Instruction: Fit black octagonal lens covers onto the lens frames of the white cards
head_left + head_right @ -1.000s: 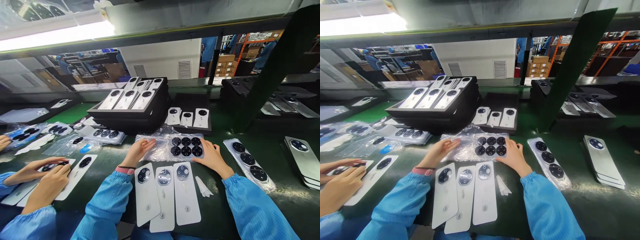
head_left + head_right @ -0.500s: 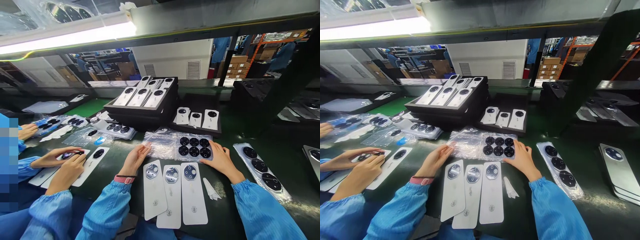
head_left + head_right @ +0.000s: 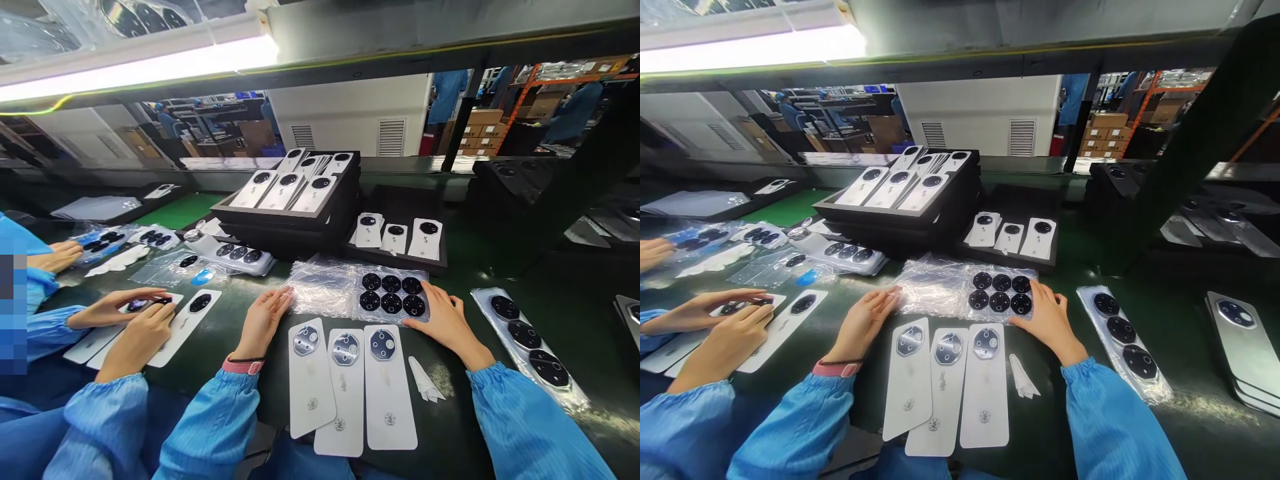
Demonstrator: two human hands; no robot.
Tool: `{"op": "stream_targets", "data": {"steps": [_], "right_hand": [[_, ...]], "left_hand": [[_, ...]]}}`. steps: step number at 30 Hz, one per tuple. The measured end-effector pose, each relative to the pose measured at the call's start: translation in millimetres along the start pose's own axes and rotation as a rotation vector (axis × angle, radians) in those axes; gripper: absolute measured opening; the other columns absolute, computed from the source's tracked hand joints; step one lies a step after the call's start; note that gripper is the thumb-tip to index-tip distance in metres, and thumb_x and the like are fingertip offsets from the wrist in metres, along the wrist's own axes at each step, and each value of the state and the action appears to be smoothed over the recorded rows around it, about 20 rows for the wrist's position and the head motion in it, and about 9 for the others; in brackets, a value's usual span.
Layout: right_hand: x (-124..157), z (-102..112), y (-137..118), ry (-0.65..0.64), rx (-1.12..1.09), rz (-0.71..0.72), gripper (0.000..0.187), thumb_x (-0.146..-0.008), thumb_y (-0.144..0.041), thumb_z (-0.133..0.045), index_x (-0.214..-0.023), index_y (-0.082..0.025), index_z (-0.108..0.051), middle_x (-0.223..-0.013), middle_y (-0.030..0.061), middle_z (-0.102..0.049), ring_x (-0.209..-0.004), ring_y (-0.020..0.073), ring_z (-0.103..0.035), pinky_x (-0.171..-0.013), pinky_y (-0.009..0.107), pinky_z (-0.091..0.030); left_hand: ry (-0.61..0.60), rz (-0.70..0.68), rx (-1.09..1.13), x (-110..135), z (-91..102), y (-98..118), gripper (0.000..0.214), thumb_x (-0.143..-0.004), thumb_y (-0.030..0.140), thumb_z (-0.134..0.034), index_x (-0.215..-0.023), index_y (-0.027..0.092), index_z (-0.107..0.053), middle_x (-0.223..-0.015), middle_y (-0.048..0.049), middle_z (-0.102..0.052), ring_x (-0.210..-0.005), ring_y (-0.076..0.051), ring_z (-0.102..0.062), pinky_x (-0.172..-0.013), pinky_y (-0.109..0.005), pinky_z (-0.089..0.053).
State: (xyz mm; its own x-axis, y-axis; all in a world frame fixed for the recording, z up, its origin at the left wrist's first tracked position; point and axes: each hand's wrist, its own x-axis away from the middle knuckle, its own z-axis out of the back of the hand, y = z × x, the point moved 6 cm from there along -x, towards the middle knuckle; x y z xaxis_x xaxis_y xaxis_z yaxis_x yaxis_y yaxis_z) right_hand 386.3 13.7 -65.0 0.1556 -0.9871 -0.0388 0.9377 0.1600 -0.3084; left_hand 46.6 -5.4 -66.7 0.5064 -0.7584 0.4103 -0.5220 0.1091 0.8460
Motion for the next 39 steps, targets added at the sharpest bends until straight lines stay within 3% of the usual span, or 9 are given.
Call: {"op": "stream_targets", "data": {"steps": [5,11,15,18,21,24,29,35,39], "right_hand": [[-0.7,-2.4,0.4,0.005,-0.014,0.000,0.074,-0.073,-0.055,-0.062,-0.135,-0.020,-0.041,-0.138,0.0156,-0.049,-0.129,0.0374,-0.041,-0.098,0.056,-0.034],[-0.3,-1.0,3.5,0.062,-0.040,0.011,0.071,-0.070,-0.055,-0.064,-0.130,-0.021,-0.046,-0.133,0.0147,-0.054,-0.125,0.0382,-0.046,-0.095,0.055,-0.038],[-1.3,11.5,-6.3,0.161,-0.065,0.032,0.048,-0.084,-0.049,-0.048,-0.125,-0.024,-0.052,-0.130,0.0127,-0.057,-0.121,0.0358,-0.049,-0.090,0.057,-0.042],[-5.5,13.0,-40.0,0.191,-0.093,0.132,0.038,-0.093,-0.035,-0.034,-0.118,-0.021,-0.059,-0.119,0.0114,-0.064,-0.115,0.0292,-0.055,-0.091,0.050,-0.046],[-9.3,-2.8,-92.9,0.130,-0.109,0.313,0.031,-0.092,-0.022,-0.039,-0.108,-0.021,-0.066,-0.109,0.0078,-0.069,-0.105,0.0224,-0.061,-0.090,0.039,-0.049],[-10.8,-24.3,-139.0,0.075,-0.098,0.459,0.027,-0.089,-0.017,-0.046,-0.104,-0.022,-0.068,-0.112,0.0066,-0.069,-0.108,0.0208,-0.061,-0.093,0.037,-0.048],[-13.6,-42.3,-169.7,0.060,-0.064,0.540,0.023,-0.089,-0.022,-0.054,-0.108,-0.017,-0.066,-0.115,0.0132,-0.067,-0.112,0.0248,-0.060,-0.102,0.046,-0.041],[-0.2,-30.0,-159.2,0.130,-0.062,0.558,0.016,-0.089,-0.030,-0.057,-0.098,-0.022,-0.068,-0.113,0.0070,-0.069,-0.115,0.0229,-0.059,-0.108,0.046,-0.035],[21.6,-3.6,-93.7,0.275,-0.045,0.391,0.026,-0.091,-0.025,-0.045,-0.103,-0.022,-0.068,-0.119,0.0072,-0.067,-0.118,0.0240,-0.056,-0.103,0.046,-0.040]], "left_hand": [[0.035,-0.188,-0.163,-0.7,15.1,13.4,0.005,-0.089,0.010,-0.059,-0.084,0.010,-0.059,-0.085,-0.0006,-0.061,-0.072,-0.010,-0.060,-0.065,-0.023,-0.053],[0.011,-0.248,-0.312,-6.8,23.1,15.7,0.008,-0.089,0.013,-0.061,-0.082,0.010,-0.059,-0.081,0.0002,-0.061,-0.069,-0.010,-0.060,-0.064,-0.024,-0.053],[-0.032,-0.240,-0.359,-9.2,22.3,17.6,0.009,-0.090,0.017,-0.060,-0.084,0.010,-0.059,-0.085,-0.0013,-0.062,-0.074,-0.012,-0.062,-0.068,-0.027,-0.055],[-0.061,-0.253,-0.416,-14.1,23.6,20.1,0.009,-0.091,0.018,-0.059,-0.087,0.010,-0.059,-0.088,-0.0025,-0.063,-0.077,-0.013,-0.063,-0.070,-0.029,-0.056],[-0.036,-0.342,-0.501,-18.2,28.5,27.4,0.008,-0.090,0.017,-0.059,-0.095,0.011,-0.058,-0.094,-0.0040,-0.062,-0.080,-0.015,-0.063,-0.073,-0.032,-0.056],[-0.014,-0.522,-0.616,-15.8,26.3,39.2,0.022,-0.085,0.010,-0.059,-0.106,0.014,-0.057,-0.116,-0.0081,-0.058,-0.106,-0.022,-0.057,-0.093,-0.043,-0.049],[-0.345,-0.724,-0.896,-10.3,-22.2,33.2,0.028,-0.074,0.009,-0.062,-0.098,0.023,-0.066,-0.123,-0.0055,-0.060,-0.131,-0.025,-0.042,-0.115,-0.038,-0.025],[-0.665,-0.764,-1.227,-17.9,-60.7,-5.8,0.039,-0.074,0.022,-0.064,-0.113,0.023,-0.065,-0.135,-0.0091,-0.053,-0.136,-0.031,-0.034,-0.115,-0.053,-0.014],[-0.729,-0.785,-1.323,-28.7,-61.0,-13.9,0.044,-0.081,0.030,-0.055,-0.124,0.020,-0.058,-0.141,-0.0122,-0.046,-0.139,-0.035,-0.028,-0.113,-0.059,-0.008]]}}
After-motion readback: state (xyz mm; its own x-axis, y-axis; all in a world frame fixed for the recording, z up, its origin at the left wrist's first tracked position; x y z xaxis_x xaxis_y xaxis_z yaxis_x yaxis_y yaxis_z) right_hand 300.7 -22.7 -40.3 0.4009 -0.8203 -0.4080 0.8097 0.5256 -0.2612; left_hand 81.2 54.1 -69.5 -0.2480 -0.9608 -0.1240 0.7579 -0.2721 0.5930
